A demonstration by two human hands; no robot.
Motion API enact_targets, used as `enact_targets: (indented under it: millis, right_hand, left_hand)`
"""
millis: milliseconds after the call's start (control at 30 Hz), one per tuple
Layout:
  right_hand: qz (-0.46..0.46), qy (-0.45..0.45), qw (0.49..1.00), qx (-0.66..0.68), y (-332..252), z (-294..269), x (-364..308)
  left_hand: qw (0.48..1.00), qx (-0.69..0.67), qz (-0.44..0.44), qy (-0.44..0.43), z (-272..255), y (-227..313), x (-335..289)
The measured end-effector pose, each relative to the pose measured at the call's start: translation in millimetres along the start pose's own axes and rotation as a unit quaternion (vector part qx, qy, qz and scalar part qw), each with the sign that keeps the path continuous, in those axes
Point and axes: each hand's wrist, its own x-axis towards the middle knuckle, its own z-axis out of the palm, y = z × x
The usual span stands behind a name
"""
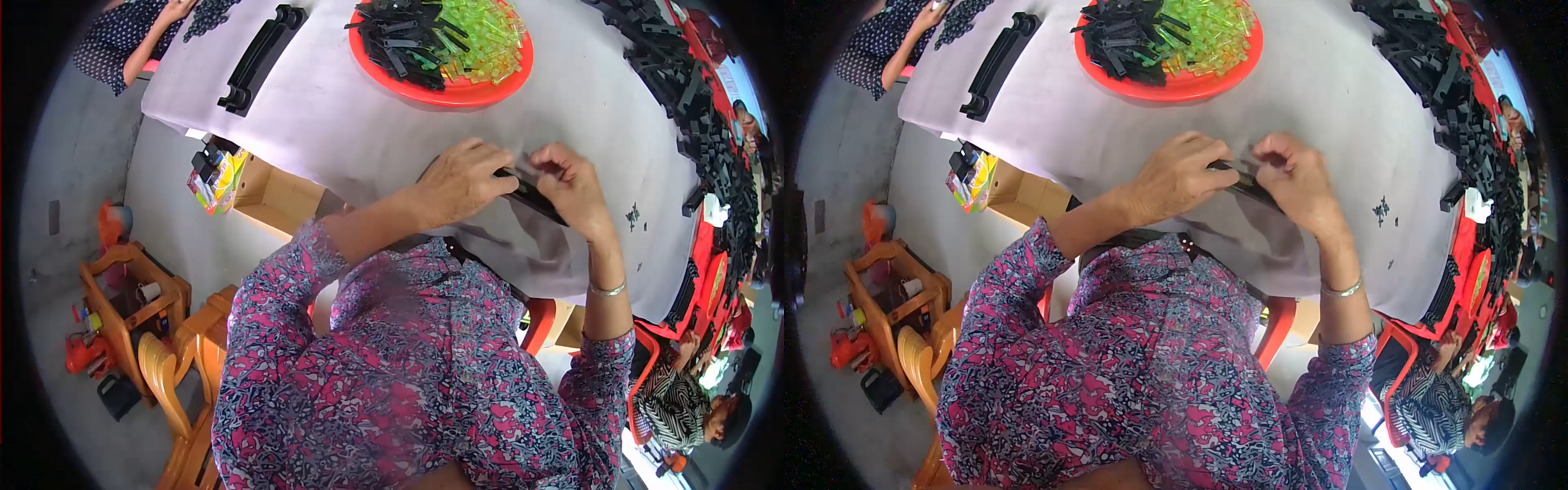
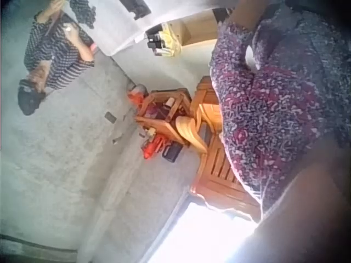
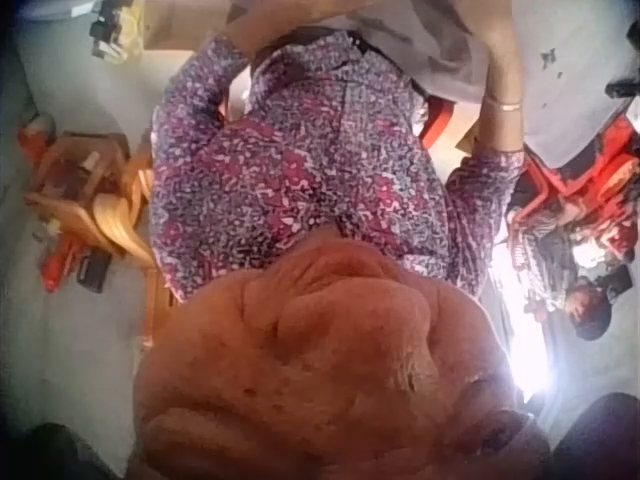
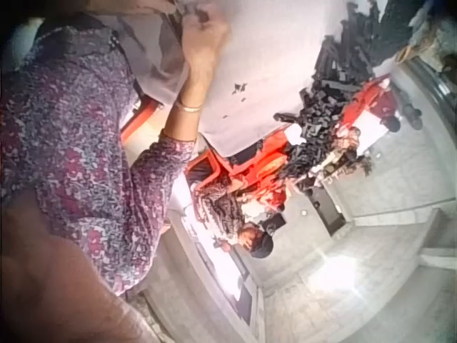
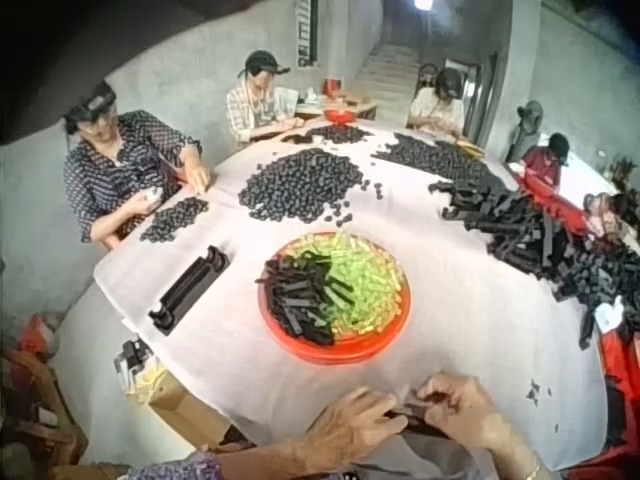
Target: The person assembles small components into a larger black plastic housing by hand, taking green components, small pins, and plastic rollers from a red tray and inserting them into the housing.
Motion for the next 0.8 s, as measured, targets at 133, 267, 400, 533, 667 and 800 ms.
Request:
enact_targets:
  millis: [133,267,400,533,667,800]
  right_hand:
    - [-0.07,0.05,0.995,-0.046,-34.0,-0.7,49.1]
    - [-0.195,0.123,0.968,-0.095,-39.3,20.0,114.6]
    - [-0.229,0.159,0.933,-0.227,-27.7,34.7,163.2]
    - [-0.208,0.145,0.924,-0.285,-24.0,43.8,177.5]
    - [-0.202,0.162,0.932,-0.253,-21.6,47.9,183.2]
    - [-0.195,0.165,0.931,-0.262,-20.1,46.2,191.7]
  left_hand:
    - [0.998,-0.041,-0.017,0.036,-12.9,15.1,4.1]
    - [0.997,-0.024,-0.038,0.061,-25.5,28.3,3.3]
    - [0.994,-0.04,-0.082,0.061,-43.2,27.9,-11.5]
    - [0.99,-0.004,-0.125,0.064,-54.2,21.3,-29.9]
    - [0.987,0.007,-0.142,0.077,-60.9,16.5,-33.7]
    - [0.982,-0.001,-0.163,0.1,-62.3,12.6,-19.5]
